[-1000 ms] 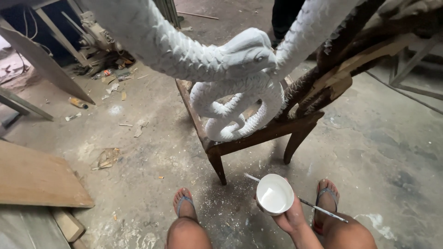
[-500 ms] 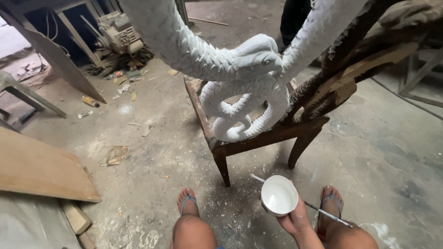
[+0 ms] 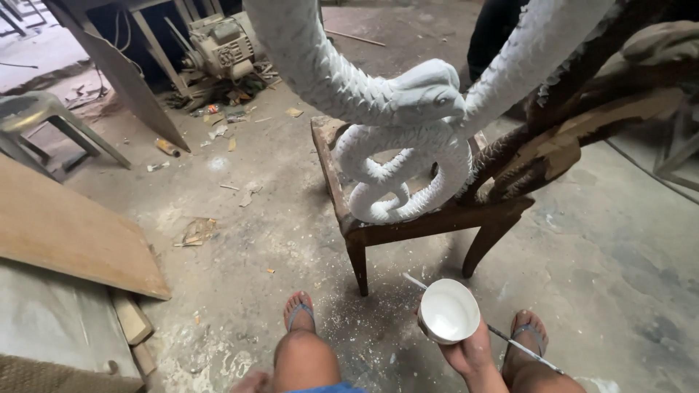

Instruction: A person is sitting on the floor painting a white, snake-shaped decorative element on a wooden chair frame using a small paintbrush.

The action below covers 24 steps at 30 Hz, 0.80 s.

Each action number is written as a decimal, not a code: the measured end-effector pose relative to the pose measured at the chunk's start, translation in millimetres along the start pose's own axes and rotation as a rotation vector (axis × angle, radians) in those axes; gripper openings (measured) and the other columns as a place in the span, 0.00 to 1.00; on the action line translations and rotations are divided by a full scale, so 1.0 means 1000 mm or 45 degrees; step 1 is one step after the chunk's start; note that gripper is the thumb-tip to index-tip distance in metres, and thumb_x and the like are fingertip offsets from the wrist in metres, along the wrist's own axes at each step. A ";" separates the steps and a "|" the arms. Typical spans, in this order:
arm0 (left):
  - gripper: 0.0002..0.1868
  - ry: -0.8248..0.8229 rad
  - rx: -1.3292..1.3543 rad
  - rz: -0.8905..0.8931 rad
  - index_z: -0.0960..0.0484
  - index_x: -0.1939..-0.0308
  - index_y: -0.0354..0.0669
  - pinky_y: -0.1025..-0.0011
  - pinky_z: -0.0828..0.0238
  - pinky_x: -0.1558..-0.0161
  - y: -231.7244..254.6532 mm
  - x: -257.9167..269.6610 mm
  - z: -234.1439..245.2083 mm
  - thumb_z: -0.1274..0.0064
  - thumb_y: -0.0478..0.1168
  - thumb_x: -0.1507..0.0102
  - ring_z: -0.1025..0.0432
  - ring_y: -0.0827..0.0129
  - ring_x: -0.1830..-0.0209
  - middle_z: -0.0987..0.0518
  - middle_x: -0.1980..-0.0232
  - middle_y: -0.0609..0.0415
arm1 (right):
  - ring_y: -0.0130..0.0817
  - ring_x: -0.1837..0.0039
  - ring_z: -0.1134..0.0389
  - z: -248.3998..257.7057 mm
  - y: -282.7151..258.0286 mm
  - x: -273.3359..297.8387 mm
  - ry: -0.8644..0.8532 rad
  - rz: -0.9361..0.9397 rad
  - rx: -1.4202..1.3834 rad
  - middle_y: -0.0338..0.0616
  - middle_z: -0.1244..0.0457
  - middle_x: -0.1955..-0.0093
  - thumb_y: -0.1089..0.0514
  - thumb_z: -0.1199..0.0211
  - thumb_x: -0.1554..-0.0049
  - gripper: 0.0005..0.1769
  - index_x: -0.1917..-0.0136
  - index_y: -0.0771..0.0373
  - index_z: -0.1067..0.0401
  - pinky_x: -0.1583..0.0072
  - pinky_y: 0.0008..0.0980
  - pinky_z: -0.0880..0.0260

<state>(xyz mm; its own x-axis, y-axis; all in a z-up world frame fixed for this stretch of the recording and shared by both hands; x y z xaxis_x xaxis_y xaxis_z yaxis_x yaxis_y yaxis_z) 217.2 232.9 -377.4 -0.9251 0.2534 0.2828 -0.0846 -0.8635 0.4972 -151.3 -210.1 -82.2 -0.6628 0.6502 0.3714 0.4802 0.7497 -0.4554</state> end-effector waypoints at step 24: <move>0.55 -0.475 0.526 -1.380 0.35 0.30 0.43 0.56 0.45 0.33 0.523 0.276 0.121 0.35 0.62 0.57 0.36 0.53 0.36 0.27 0.33 0.48 | 0.55 0.39 0.36 0.009 0.017 -0.011 0.100 0.151 0.622 0.64 0.35 0.38 0.42 0.58 0.36 0.32 0.34 0.68 0.32 0.38 0.50 0.34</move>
<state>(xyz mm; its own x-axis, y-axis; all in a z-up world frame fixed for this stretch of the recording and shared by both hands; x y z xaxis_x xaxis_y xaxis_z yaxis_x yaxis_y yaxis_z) -37.8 -95.9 59.8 -0.2793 0.9253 -0.2566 -0.5600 0.0602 0.8263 -141.1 -205.4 -101.2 -0.5659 0.7488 0.3451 0.2122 0.5367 -0.8166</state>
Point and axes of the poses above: each hand's wrist, its own x-axis away from the middle knuckle, its own z-axis out of the back of the hand, y = z × x, the point moved 9 cm from there along -x, towards the middle knuckle
